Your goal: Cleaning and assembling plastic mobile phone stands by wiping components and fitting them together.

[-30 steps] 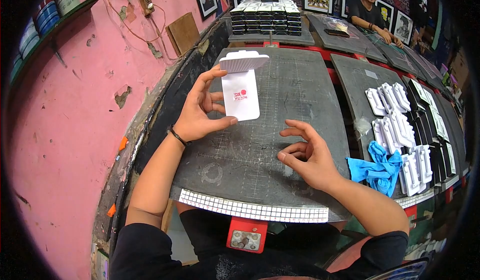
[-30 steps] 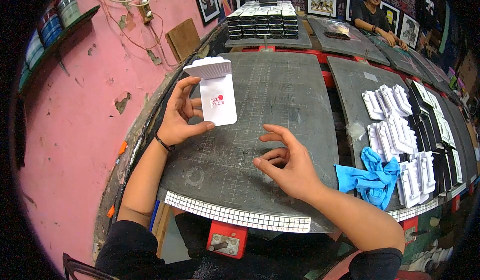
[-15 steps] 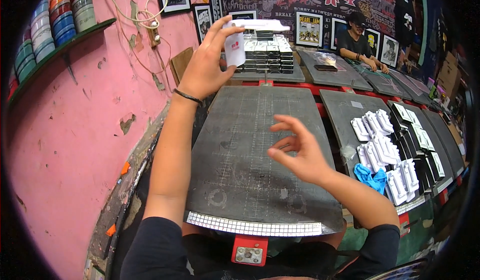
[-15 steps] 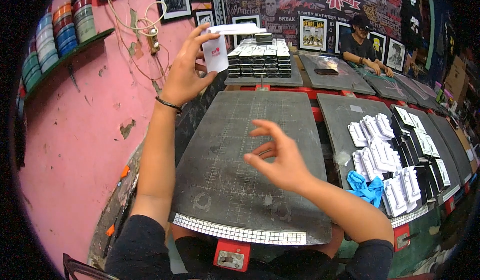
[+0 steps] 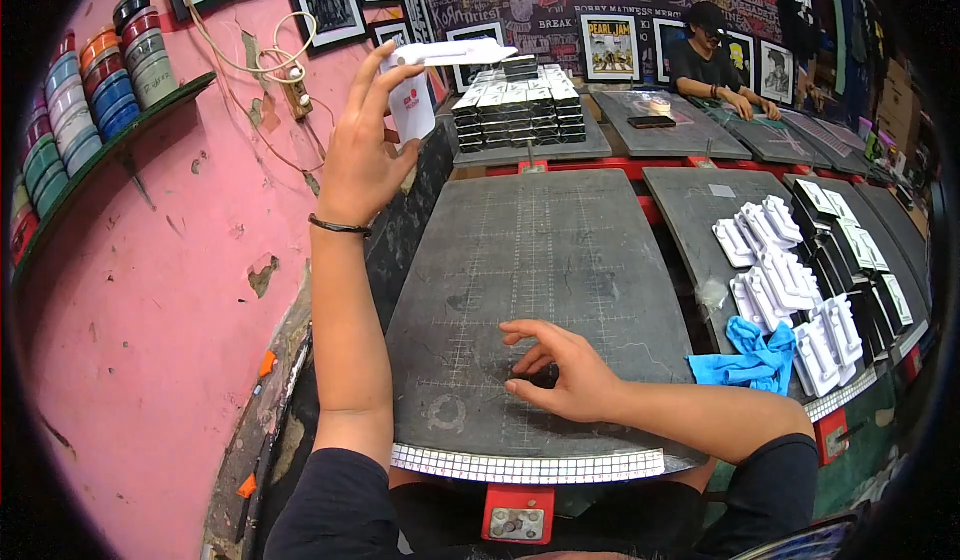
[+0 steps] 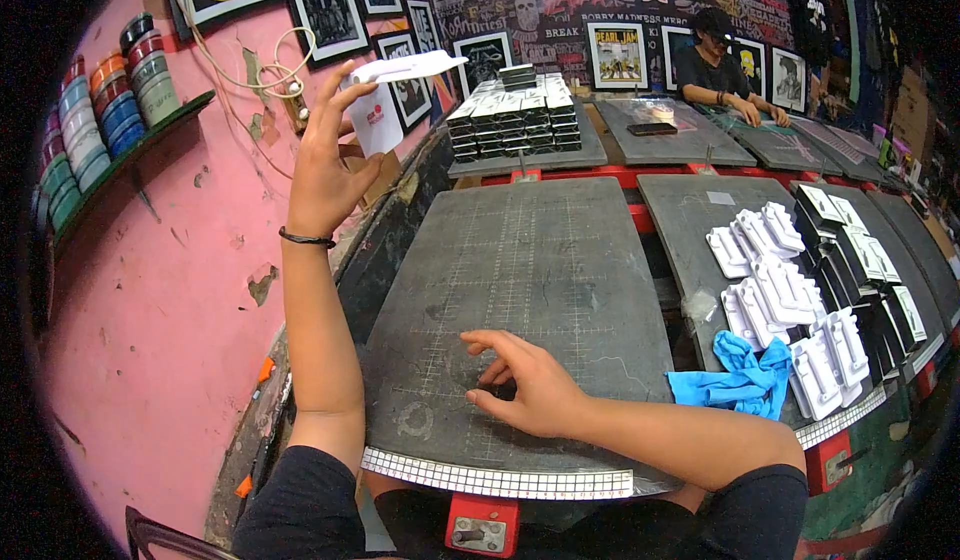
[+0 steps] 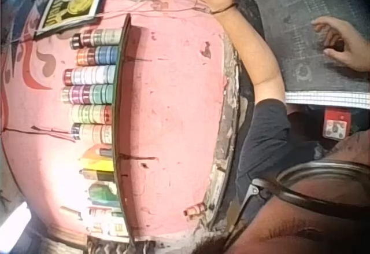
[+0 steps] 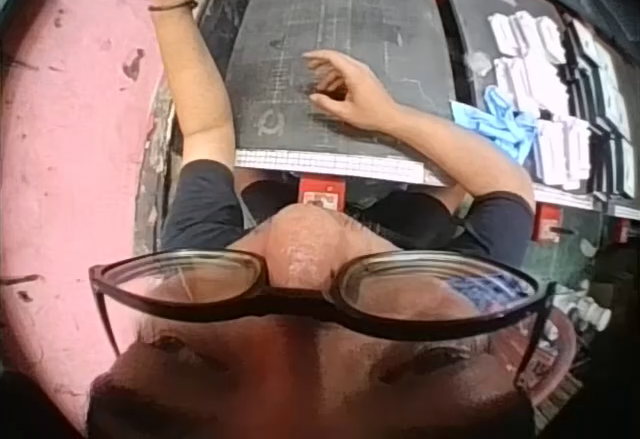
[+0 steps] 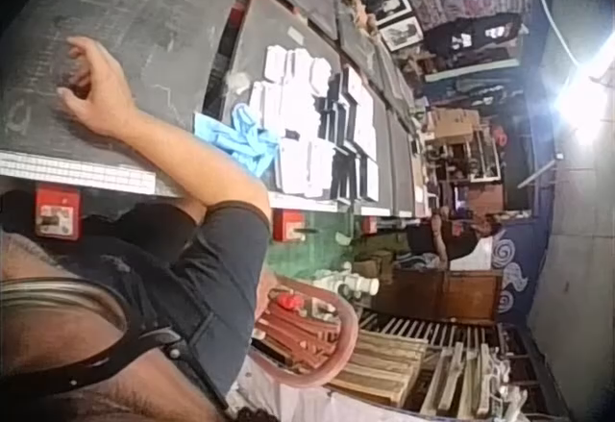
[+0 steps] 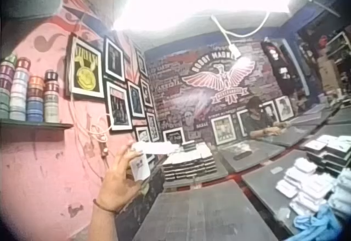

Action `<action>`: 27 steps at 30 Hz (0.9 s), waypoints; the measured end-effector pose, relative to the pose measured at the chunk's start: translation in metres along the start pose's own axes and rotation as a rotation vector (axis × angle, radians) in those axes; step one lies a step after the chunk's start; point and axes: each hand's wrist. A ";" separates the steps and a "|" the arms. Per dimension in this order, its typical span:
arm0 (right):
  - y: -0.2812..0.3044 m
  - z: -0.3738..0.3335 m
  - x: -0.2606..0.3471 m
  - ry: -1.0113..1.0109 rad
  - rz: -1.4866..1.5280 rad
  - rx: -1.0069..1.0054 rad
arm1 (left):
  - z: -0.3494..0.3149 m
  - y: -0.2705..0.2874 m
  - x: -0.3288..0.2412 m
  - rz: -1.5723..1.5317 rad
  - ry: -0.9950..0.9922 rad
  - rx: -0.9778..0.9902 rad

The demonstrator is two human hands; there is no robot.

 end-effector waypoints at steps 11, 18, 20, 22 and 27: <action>-0.001 -0.002 -0.001 0.026 -0.019 -0.004 | -0.002 0.002 0.000 -0.110 -0.062 0.045; -0.001 -0.004 -0.001 0.025 -0.014 0.007 | -0.003 -0.006 0.007 -0.351 -0.088 0.039; -0.001 -0.004 -0.001 0.029 -0.010 0.009 | -0.004 -0.007 0.011 -0.397 -0.073 0.045; 0.000 -0.003 0.001 0.025 -0.014 0.012 | -0.005 -0.012 0.015 -0.579 -0.081 0.061; -0.001 -0.003 -0.001 0.024 0.004 0.015 | -0.006 -0.011 0.008 -0.722 -0.098 0.107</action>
Point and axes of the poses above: each hand's wrist, its own z-axis towards the middle knuckle, its own y-axis out of the back of the hand, x = y × z, and after that the axes turned 9 degrees about -x, right-handed
